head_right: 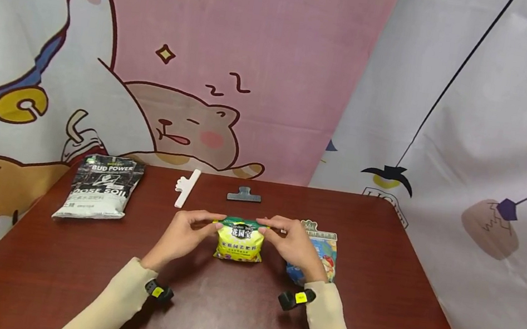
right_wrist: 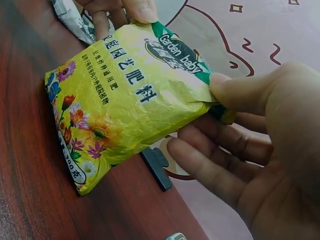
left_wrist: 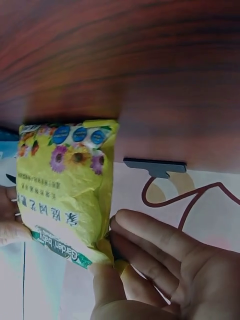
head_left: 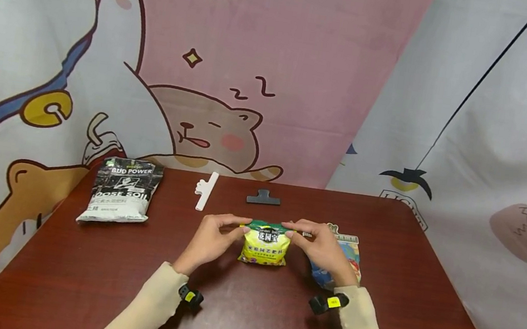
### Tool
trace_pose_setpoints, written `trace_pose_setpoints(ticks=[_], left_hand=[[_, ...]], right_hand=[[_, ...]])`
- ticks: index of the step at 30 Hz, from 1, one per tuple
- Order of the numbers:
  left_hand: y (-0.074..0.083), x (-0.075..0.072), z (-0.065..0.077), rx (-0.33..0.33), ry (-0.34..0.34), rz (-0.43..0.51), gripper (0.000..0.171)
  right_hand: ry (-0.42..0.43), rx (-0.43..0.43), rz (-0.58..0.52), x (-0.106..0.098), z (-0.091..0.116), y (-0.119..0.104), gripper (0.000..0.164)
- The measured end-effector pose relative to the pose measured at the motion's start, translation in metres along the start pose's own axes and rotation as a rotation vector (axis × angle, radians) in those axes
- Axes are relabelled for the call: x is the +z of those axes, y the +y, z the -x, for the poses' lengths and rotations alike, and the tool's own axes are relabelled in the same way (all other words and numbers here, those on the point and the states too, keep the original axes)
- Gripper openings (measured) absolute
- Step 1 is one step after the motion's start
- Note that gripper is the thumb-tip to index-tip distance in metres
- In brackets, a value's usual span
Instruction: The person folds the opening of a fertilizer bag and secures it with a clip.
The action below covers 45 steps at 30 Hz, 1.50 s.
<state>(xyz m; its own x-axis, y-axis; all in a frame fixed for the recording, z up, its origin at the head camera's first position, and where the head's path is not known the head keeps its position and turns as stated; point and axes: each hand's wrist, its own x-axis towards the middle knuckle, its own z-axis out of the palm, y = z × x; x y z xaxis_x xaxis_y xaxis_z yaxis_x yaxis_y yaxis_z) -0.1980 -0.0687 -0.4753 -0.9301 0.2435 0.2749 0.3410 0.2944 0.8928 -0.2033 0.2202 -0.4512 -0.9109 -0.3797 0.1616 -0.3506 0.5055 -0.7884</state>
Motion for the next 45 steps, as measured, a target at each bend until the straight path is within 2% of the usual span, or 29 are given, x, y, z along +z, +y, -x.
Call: trace_pose_setpoints(ticks=[3, 7, 10, 14, 17, 23, 27, 33, 39, 42, 45], left_hand=[[0.000, -0.001, 0.000, 0.034, 0.008, -0.039, 0.018], [0.002, -0.002, 0.000, 0.042, 0.013, -0.047, 0.013], [0.004, -0.002, -0.001, 0.067, 0.022, -0.087, 0.012], [0.006, -0.002, -0.001, 0.128, 0.050, -0.165, 0.010], [0.008, -0.003, -0.001, 0.161, 0.050, -0.171, 0.009], [0.012, -0.003, -0.001, 0.212, 0.028, -0.160, 0.014], [0.018, -0.002, -0.002, 0.246, 0.023, -0.186, 0.017], [0.027, 0.009, -0.008, 0.286, 0.028, -0.334, 0.013], [0.040, 0.021, -0.013, 0.340, 0.019, -0.506, 0.011], [0.043, 0.025, -0.012, 0.347, 0.011, -0.547, 0.010], [0.045, 0.026, -0.010, 0.342, 0.021, -0.546, 0.008]], right_hand=[[-0.007, -0.020, 0.001, 0.001, -0.001, 0.000, 0.024], [0.000, -0.032, -0.004, 0.002, -0.003, 0.000, 0.020], [0.005, -0.050, 0.004, 0.002, -0.003, 0.001, 0.019], [0.011, -0.095, 0.022, 0.002, -0.004, -0.003, 0.017], [0.023, -0.124, 0.042, 0.004, -0.005, -0.008, 0.015], [0.064, -0.175, 0.129, 0.007, -0.006, -0.021, 0.021], [0.089, -0.203, 0.209, 0.009, -0.006, -0.031, 0.024], [0.131, -0.226, 0.330, 0.015, -0.005, -0.041, 0.017], [0.107, -0.227, 0.330, 0.019, -0.007, -0.047, 0.010], [0.111, -0.228, 0.336, 0.020, -0.008, -0.046, 0.007], [0.124, -0.230, 0.349, 0.021, -0.008, -0.046, 0.005]])
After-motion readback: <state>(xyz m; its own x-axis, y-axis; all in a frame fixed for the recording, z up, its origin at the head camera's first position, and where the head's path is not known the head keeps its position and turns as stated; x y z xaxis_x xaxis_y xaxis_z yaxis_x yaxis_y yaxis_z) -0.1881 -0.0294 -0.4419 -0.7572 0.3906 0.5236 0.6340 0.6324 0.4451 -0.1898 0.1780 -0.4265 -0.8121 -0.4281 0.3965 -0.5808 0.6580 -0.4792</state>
